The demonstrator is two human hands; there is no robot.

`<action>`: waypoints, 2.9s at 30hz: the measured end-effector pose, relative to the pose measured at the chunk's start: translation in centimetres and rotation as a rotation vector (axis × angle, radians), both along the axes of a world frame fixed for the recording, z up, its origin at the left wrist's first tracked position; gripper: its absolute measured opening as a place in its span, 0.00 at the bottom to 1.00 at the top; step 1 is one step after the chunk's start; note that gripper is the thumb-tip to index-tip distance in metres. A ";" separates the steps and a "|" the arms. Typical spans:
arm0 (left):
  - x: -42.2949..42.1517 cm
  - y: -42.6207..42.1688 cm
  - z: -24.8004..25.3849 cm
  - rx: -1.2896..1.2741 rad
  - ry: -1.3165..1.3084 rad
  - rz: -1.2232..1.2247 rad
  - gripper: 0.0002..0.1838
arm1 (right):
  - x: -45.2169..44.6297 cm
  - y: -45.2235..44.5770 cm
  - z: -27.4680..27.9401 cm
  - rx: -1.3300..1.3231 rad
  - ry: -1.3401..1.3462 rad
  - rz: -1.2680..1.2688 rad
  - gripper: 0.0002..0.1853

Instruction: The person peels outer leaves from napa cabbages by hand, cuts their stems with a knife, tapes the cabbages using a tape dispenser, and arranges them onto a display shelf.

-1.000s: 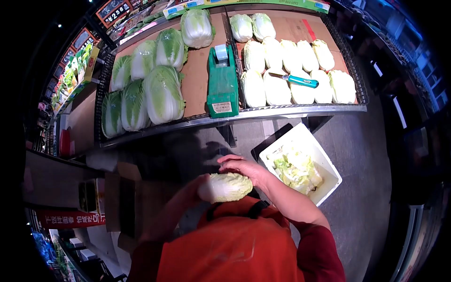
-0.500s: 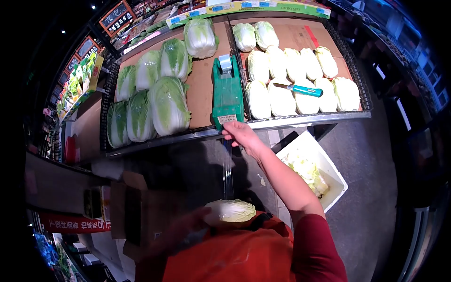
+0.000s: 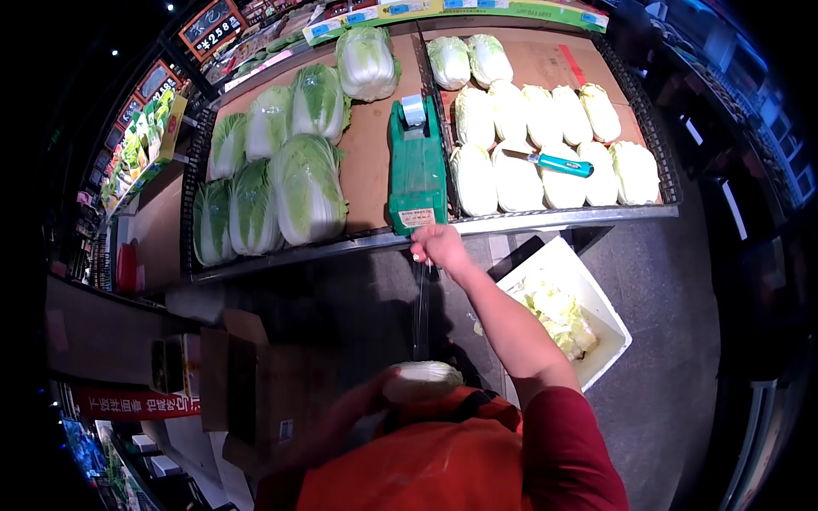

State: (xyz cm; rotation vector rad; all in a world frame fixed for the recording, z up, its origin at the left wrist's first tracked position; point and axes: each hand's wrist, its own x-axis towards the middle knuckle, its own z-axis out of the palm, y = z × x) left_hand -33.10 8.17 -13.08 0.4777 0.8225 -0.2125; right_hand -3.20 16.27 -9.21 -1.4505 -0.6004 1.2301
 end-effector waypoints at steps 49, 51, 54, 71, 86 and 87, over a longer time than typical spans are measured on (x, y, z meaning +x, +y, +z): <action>10.7 2.2 11.1 1.020 -0.437 -0.230 0.29 | 1.4 -18.1 5.9 0.199 0.275 0.175 0.18; 11.0 2.7 11.0 1.072 -0.454 -0.245 0.29 | 1.9 -17.0 6.6 0.144 0.229 0.126 0.12; 11.7 3.8 11.1 1.142 -0.479 -0.270 0.29 | 2.2 -15.8 8.2 0.094 0.050 0.081 0.08; 15.7 8.3 8.9 0.412 -0.485 0.161 0.24 | -1.7 -14.9 14.0 0.235 -1.572 0.302 0.22; 18.4 10.1 11.3 0.883 -0.752 -0.117 0.38 | 2.4 -9.8 9.4 0.371 0.132 -0.278 0.38; 18.0 10.7 10.8 1.055 -0.636 -0.202 0.39 | 3.9 -9.7 9.6 0.357 0.058 -0.317 0.38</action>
